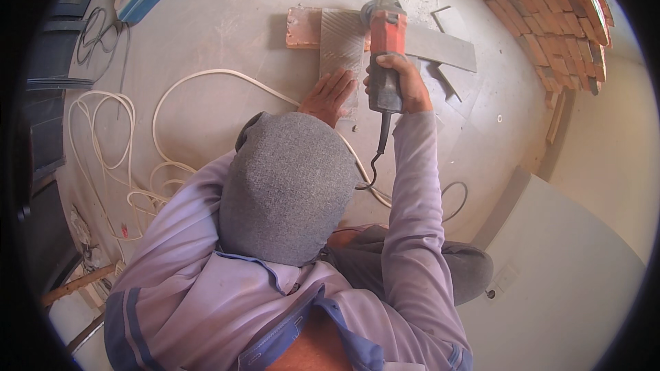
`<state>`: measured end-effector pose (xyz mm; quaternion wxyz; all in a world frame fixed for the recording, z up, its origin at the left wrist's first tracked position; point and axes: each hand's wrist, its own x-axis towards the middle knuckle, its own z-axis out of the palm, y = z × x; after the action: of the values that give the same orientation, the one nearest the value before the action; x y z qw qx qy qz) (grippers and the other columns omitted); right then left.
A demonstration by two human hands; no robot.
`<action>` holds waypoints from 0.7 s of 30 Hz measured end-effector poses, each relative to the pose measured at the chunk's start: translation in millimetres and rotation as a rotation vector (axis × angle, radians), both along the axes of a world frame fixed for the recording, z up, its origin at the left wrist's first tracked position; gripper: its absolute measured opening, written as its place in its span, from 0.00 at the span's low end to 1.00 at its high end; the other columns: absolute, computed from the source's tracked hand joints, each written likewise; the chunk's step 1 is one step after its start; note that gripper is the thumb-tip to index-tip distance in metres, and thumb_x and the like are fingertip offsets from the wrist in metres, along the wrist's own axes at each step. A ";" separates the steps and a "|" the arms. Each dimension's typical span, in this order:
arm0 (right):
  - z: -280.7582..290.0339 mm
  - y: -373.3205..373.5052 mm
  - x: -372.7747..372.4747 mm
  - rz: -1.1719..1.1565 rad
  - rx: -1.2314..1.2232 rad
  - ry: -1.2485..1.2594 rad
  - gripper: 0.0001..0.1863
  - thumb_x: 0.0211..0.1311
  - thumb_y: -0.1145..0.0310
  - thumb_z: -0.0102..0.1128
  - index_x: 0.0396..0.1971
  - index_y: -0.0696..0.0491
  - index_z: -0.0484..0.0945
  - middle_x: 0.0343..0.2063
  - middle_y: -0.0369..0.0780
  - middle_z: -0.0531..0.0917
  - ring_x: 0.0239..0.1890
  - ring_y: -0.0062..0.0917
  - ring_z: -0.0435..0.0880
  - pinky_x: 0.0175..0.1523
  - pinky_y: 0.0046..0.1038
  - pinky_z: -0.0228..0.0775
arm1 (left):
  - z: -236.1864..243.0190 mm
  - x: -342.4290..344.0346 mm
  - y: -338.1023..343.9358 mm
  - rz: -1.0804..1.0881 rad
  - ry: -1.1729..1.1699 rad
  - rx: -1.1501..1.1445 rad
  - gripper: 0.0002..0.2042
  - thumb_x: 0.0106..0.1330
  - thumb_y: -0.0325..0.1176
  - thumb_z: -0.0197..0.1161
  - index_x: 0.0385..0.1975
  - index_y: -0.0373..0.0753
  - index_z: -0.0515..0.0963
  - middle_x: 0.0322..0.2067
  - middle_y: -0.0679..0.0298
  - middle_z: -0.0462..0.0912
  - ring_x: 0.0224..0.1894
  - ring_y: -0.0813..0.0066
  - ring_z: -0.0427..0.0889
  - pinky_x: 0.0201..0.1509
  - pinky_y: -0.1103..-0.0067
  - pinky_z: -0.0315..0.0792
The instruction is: The person picks up a rectangular ceramic tile from a wooden stand and moves to a work area on the floor. They then sit cross-legged and use a handheld angle grinder to cut the tile into smaller pieces.
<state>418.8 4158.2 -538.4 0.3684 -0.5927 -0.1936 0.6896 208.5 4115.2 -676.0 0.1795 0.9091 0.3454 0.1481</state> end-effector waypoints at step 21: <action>-12.2 -9.8 6.5 -0.052 0.016 0.089 0.24 0.54 0.58 0.63 0.41 0.62 0.75 0.26 0.49 0.83 0.23 0.34 0.85 0.30 0.32 0.81 | 0.2 1.1 -1.5 0.025 -0.016 0.008 0.41 0.58 0.44 0.69 0.70 0.36 0.59 0.72 0.58 0.56 0.77 0.63 0.49 0.80 0.65 0.44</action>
<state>425.3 4148.4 -550.7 0.3991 -0.5632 -0.1669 0.7040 209.7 4113.7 -675.8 0.1770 0.9041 0.3548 0.1591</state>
